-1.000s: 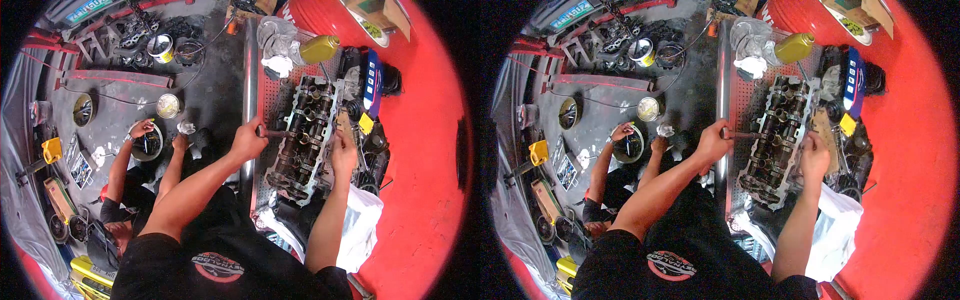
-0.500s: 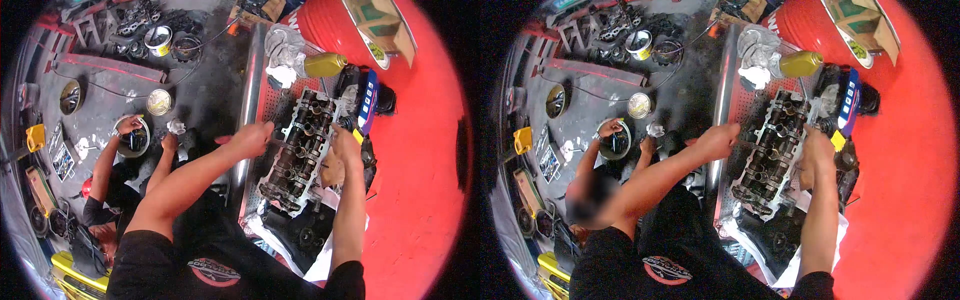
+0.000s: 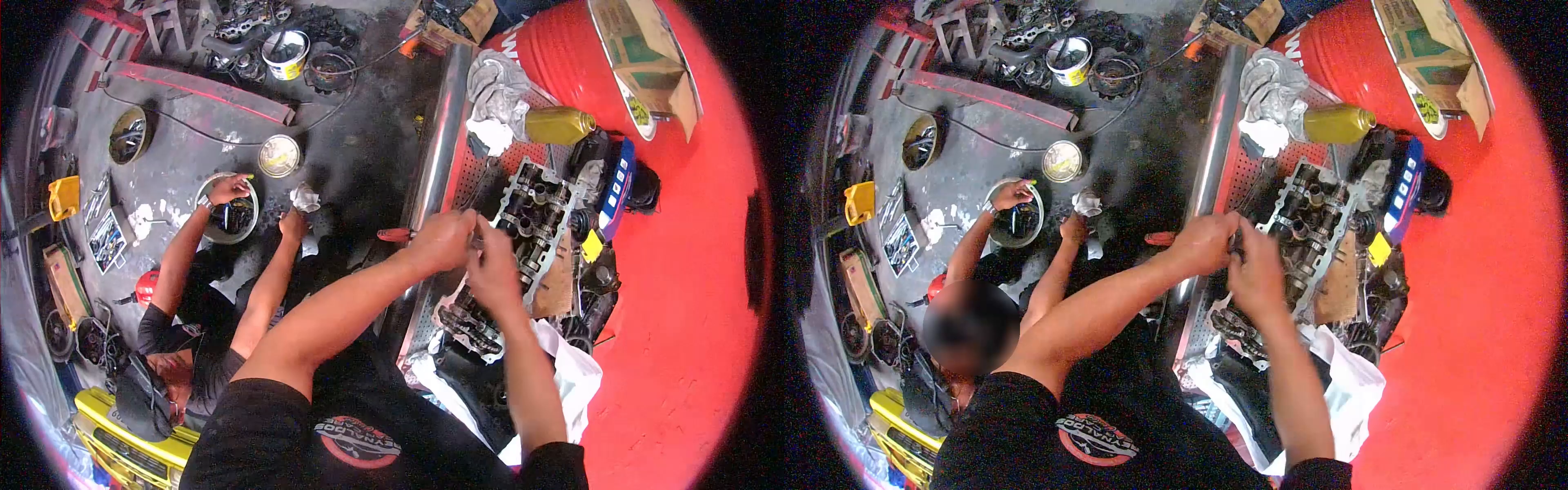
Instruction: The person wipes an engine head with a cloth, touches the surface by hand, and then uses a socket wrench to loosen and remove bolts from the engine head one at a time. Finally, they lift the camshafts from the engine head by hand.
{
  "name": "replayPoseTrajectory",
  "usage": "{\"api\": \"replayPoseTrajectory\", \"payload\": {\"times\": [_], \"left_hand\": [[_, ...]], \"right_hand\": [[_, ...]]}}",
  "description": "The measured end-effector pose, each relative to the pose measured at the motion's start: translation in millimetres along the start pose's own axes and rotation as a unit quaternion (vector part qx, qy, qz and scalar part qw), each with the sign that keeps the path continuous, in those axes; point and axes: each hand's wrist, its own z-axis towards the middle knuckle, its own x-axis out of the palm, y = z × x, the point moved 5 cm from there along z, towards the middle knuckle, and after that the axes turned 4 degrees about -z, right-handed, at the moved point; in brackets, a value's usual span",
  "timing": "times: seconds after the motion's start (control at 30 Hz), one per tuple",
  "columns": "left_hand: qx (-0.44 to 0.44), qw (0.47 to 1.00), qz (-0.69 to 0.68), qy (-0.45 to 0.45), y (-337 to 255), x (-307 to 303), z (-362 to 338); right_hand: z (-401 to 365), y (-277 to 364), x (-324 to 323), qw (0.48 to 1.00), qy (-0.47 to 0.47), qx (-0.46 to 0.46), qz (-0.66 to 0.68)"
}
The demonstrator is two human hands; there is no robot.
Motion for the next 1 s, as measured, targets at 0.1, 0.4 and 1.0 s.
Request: {"api": "replayPoseTrajectory", "payload": {"times": [0.1,0.4,1.0], "left_hand": [[-0.016,0.999,0.039,0.019,4.0,10.0,0.9],[-0.062,0.997,0.053,-0.004,0.1,-0.2,-1.8],[-0.096,0.994,0.040,-0.044,-2.0,0.3,-2.5]], "right_hand": [[2.4,-5.4,39.9,0.991,-0.051,0.021,0.118],[11.3,-61.7,86.1,0.985,-0.003,0.123,0.118],[15.7,-70.5,90.8,0.983,-0.017,0.064,0.170]]}}
